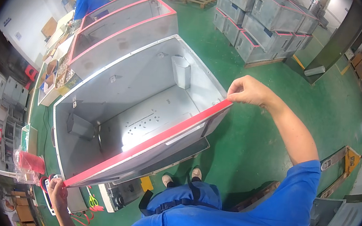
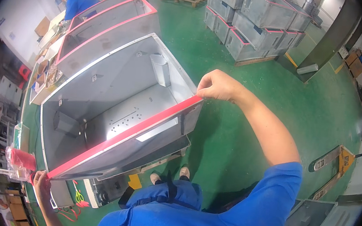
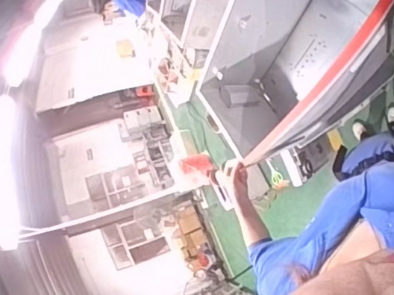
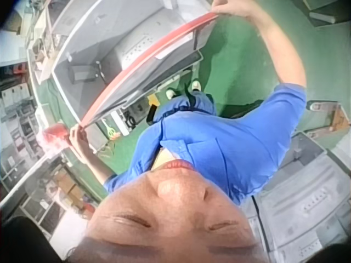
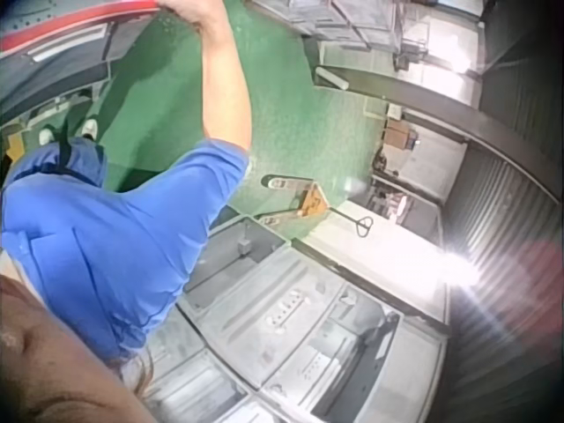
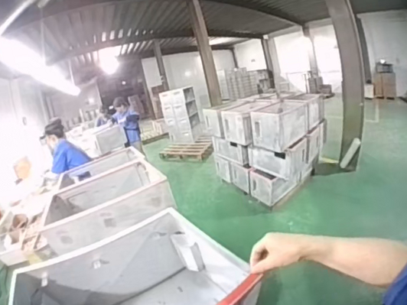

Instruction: The person applies red adhesive tape along the edges of a large metal cabinet frame. They smooth the tape with their hands to ensure it adheres properly to the corners and straight edges of the frame.

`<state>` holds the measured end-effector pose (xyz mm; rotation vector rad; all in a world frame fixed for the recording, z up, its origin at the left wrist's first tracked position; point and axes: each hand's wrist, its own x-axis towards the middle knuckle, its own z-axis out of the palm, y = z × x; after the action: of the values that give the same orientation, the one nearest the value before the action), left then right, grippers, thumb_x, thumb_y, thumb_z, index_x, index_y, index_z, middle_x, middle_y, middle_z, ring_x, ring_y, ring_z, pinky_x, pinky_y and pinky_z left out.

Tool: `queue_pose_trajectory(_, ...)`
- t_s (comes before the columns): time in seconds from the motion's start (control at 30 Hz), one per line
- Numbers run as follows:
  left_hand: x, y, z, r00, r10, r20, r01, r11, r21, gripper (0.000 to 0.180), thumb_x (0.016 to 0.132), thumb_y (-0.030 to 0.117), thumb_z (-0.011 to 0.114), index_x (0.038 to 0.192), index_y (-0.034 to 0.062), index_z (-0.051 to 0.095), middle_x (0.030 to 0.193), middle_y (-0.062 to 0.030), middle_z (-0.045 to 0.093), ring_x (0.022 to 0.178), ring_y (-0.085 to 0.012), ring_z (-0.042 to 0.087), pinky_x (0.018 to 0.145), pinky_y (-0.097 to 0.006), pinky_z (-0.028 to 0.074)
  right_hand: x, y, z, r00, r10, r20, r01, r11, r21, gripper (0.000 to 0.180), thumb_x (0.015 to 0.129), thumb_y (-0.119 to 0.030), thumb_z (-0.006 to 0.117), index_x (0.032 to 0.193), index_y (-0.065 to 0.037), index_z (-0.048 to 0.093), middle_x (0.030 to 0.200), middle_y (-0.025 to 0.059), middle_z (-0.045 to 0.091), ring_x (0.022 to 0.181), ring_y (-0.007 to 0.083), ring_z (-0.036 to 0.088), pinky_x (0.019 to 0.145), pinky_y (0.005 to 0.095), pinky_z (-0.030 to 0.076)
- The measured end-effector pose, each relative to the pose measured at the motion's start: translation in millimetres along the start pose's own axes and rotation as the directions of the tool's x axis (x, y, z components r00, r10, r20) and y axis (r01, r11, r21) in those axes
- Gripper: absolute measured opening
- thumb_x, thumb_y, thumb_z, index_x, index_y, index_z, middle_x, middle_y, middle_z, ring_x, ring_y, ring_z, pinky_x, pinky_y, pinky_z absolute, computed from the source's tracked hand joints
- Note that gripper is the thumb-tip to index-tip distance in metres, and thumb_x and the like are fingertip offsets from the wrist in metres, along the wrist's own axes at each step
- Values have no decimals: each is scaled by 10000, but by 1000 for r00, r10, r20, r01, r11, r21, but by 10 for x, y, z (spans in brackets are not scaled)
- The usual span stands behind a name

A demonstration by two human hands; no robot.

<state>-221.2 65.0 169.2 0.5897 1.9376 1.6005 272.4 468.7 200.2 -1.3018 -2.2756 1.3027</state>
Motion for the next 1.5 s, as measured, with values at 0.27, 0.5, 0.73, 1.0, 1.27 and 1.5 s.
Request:
queue_pose_trajectory(0.27,11,-15,-13,1000,-4,13,5,1000,-8,86,820,118,574,763,103,511,601,53,468,378,11,292,326,-137,183,8,34,-1,1000,-30,-4,30,999,26,150,701,-146,657,738,-5,623,686,42,592,636,91,536,570,229,422)
queue_pose_trajectory(0.5,7,-25,-21,1000,2,17,-2,1000,-23,79,818,101,573,769,93,512,613,42,479,382,9,295,328,-142,183,-5,-16,6,999,34,-14,-33,997,63,184,668,-158,658,739,11,637,715,72,615,668,129,563,621,252,445)
queue_pose_trajectory(0.73,28,-56,-23,999,7,-39,-8,999,-43,76,818,87,574,770,90,515,627,43,484,399,14,296,340,-137,192,-4,30,10,1000,-7,-21,9,997,74,162,679,-147,662,733,1,625,706,59,603,671,117,549,613,244,431)
queue_pose_trajectory(1.0,-31,-9,78,996,16,-93,-20,999,-36,98,820,96,576,753,93,504,630,49,480,396,17,279,341,-141,172,-26,43,64,998,-30,-56,34,996,83,134,712,-124,655,764,-10,608,699,32,590,655,89,533,592,223,416)
queue_pose_trajectory(1.27,-38,-20,24,999,39,0,-39,999,-22,112,832,107,565,747,100,492,613,64,451,403,27,298,341,-124,186,-93,182,184,991,63,-118,-18,937,349,197,788,-155,618,908,-16,548,738,5,543,644,70,522,555,200,424)
queue_pose_trajectory(1.5,22,-48,33,998,-30,-62,27,998,-57,91,825,106,584,782,86,506,643,50,485,442,20,349,371,-106,232,-135,204,421,966,105,-235,15,889,457,237,803,-205,622,928,-25,531,768,14,562,643,76,499,565,198,397)
